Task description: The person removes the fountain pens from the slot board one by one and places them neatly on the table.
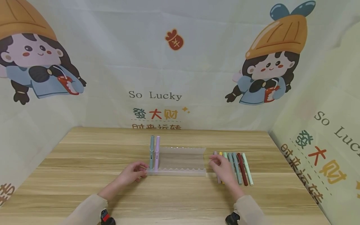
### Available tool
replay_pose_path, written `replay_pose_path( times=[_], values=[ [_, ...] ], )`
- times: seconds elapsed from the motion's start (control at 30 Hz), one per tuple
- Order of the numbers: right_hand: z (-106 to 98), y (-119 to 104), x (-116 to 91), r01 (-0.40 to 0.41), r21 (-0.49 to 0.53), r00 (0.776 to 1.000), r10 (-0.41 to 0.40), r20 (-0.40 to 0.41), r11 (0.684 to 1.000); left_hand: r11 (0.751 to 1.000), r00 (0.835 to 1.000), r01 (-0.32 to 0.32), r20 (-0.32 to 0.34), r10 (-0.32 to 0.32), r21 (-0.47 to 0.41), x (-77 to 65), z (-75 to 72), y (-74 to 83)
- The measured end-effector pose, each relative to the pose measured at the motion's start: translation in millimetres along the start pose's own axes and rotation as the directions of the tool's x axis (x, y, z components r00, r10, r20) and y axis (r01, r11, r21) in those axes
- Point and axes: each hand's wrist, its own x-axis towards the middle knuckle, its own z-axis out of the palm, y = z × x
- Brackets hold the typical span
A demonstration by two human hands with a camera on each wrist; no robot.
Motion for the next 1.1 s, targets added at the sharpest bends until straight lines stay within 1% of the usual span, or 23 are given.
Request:
replay_pose_path(
  times=[0.13,0.37,0.6,0.77,1.1],
  values=[
    [12,-5,1,0.004,0.073,1.0,-0.004,0.002,0.997,1.0,1.0,-0.004,0.0,0.004,0.001,0.5,-0.3,-2.1],
    [33,-16,6,-0.003,0.17,1.0,0.001,0.011,0.985,1.0,1.0,0.005,-0.014,-0.005,-0.01,1.7,1.4,-4.8],
    [52,-30,8,0.072,0.226,0.997,-0.077,0.014,0.971,1.0,1.0,0.003,-0.006,-0.003,-0.001,0.3,0.8,-3.2],
    [66,-40,10,0.07,0.299,0.996,-0.084,0.034,0.952,1.0,1.0,0.009,-0.009,-0.009,0.001,-0.8,1.0,-1.6],
    [92,-50,12,0.072,0.363,0.995,-0.093,0.042,0.929,1.0,1.0,0.006,0.003,-0.006,-0.008,-0.4,0.1,0.3]
  ],
)
